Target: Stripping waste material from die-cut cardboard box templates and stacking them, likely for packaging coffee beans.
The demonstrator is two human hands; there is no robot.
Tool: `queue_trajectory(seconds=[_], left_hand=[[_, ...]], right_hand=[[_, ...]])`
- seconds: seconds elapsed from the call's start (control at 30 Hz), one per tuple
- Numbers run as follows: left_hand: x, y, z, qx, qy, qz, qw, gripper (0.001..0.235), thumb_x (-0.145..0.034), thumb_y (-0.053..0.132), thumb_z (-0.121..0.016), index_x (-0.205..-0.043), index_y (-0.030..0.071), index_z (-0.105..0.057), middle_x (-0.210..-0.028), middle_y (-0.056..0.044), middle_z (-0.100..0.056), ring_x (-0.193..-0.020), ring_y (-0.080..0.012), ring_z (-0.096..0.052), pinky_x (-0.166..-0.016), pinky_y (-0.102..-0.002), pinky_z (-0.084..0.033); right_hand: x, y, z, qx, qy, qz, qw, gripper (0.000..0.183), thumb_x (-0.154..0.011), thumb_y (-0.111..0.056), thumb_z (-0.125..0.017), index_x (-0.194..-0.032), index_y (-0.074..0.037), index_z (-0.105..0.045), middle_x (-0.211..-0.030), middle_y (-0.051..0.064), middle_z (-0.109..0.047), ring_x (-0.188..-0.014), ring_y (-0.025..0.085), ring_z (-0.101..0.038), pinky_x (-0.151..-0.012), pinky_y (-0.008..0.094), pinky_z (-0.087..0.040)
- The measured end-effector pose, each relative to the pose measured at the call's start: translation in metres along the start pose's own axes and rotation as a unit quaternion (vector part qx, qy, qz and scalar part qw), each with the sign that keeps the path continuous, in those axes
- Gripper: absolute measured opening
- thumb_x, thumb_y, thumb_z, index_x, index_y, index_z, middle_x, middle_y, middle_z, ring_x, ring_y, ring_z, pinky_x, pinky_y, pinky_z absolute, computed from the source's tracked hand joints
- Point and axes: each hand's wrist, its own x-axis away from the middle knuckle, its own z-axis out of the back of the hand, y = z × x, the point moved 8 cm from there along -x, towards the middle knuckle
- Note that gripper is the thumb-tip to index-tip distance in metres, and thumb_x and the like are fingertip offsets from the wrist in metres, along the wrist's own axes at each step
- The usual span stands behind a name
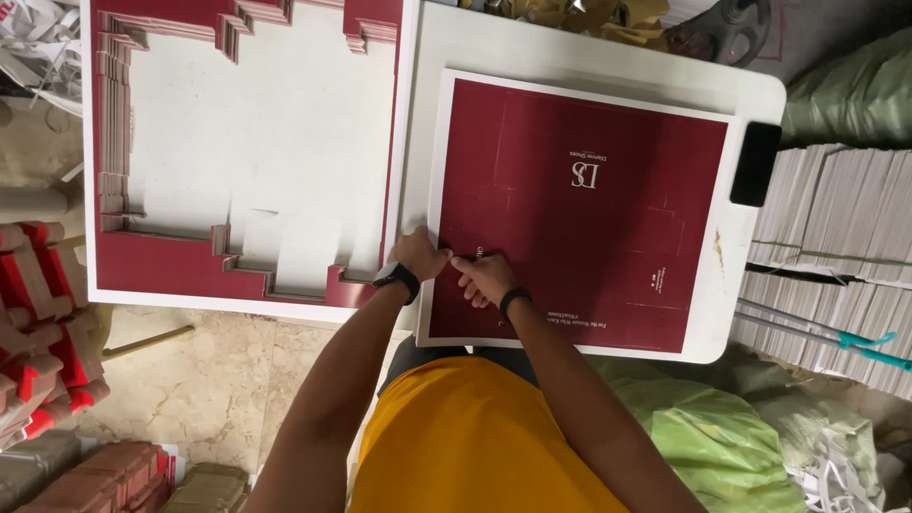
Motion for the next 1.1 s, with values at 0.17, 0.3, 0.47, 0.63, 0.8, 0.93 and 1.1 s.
queue_trajectory(seconds=[0.17, 0.3, 0.47, 0.63, 0.8, 0.93, 1.1], left_hand=[[0.022, 0.016, 0.021, 0.033, -0.025, -0.038, 0.998, 0.071, -0.087, 0.05, -0.07, -0.142, 0.016, -0.041, -0.134, -0.024, -0.064, -0.127, -0.0405, -0.062, -0.106, -0.05, -0.05], [0.012, 0.006, 0.017, 0.065, -0.042, -0.065, 0.995, 0.073, -0.084, 0.05, -0.073, -0.14, 0.016, -0.042, -0.137, -0.025, -0.062, -0.13, -0.043, -0.058, -0.109, -0.051, -0.046], [-0.011, -0.016, -0.008, 0.113, -0.072, -0.06, 0.989, 0.096, -0.083, 0.052, -0.07, -0.159, 0.01, -0.028, -0.142, -0.027, -0.059, -0.136, -0.0425, -0.053, -0.116, -0.052, -0.043], [0.009, -0.023, -0.023, 0.145, -0.055, -0.036, 0.987, 0.086, -0.083, 0.055, -0.073, -0.146, 0.006, -0.041, -0.141, -0.027, -0.058, -0.134, -0.0429, -0.054, -0.114, -0.054, -0.044], [0.03, -0.061, -0.052, 0.193, -0.035, -0.006, 0.981, 0.079, -0.083, 0.057, -0.074, -0.142, 0.011, -0.05, -0.14, -0.021, -0.061, -0.133, -0.0384, -0.057, -0.112, -0.051, -0.046], [0.069, -0.081, -0.074, 0.285, 0.003, 0.04, 0.958, 0.076, -0.086, 0.053, -0.072, -0.144, 0.01, -0.05, -0.142, -0.02, -0.057, -0.135, -0.0378, -0.054, -0.113, -0.051, -0.046], [0.085, -0.102, -0.117, 0.365, 0.08, 0.105, 0.922, 0.066, -0.085, 0.042, -0.078, -0.141, 0.014, -0.055, -0.134, -0.013, -0.064, -0.13, -0.0324, -0.059, -0.108, -0.047, -0.049]], right_hand=[[0.003, 0.01, 0.018, -0.113, -0.004, 0.032, 0.993, 0.05, -0.091, -0.047, -0.074, -0.084, 0.002, -0.073, -0.059, 0.015, -0.068, -0.045, 0.021, -0.067, -0.044, 0.03, -0.058], [0.005, 0.053, 0.055, -0.167, 0.041, 0.008, 0.985, 0.051, -0.094, -0.046, -0.073, -0.088, 0.005, -0.069, -0.058, 0.017, -0.065, -0.047, 0.024, -0.066, -0.045, 0.031, -0.055], [0.008, 0.132, 0.112, -0.267, 0.133, -0.003, 0.954, 0.045, -0.098, -0.039, -0.072, -0.083, 0.003, -0.069, -0.058, 0.018, -0.064, -0.048, 0.029, -0.065, -0.046, 0.039, -0.055], [0.033, 0.172, 0.129, -0.29, 0.179, -0.019, 0.94, 0.043, -0.098, -0.039, -0.071, -0.079, 0.0, -0.066, -0.057, 0.016, -0.063, -0.046, 0.026, -0.063, -0.044, 0.035, -0.053], [0.051, 0.178, 0.125, -0.292, 0.186, -0.01, 0.938, 0.044, -0.097, -0.041, -0.072, -0.08, -0.001, -0.065, -0.06, 0.015, -0.064, -0.049, 0.025, -0.064, -0.046, 0.034, -0.054], [0.058, 0.176, 0.123, -0.227, 0.159, 0.008, 0.961, 0.049, -0.094, -0.044, -0.076, -0.086, 0.004, -0.068, -0.066, 0.022, -0.067, -0.054, 0.031, -0.067, -0.051, 0.04, -0.057], [0.068, 0.158, 0.132, -0.149, 0.128, 0.041, 0.98, 0.048, -0.097, -0.041, -0.074, -0.089, 0.006, -0.071, -0.067, 0.025, -0.067, -0.056, 0.033, -0.07, -0.053, 0.042, -0.059]])
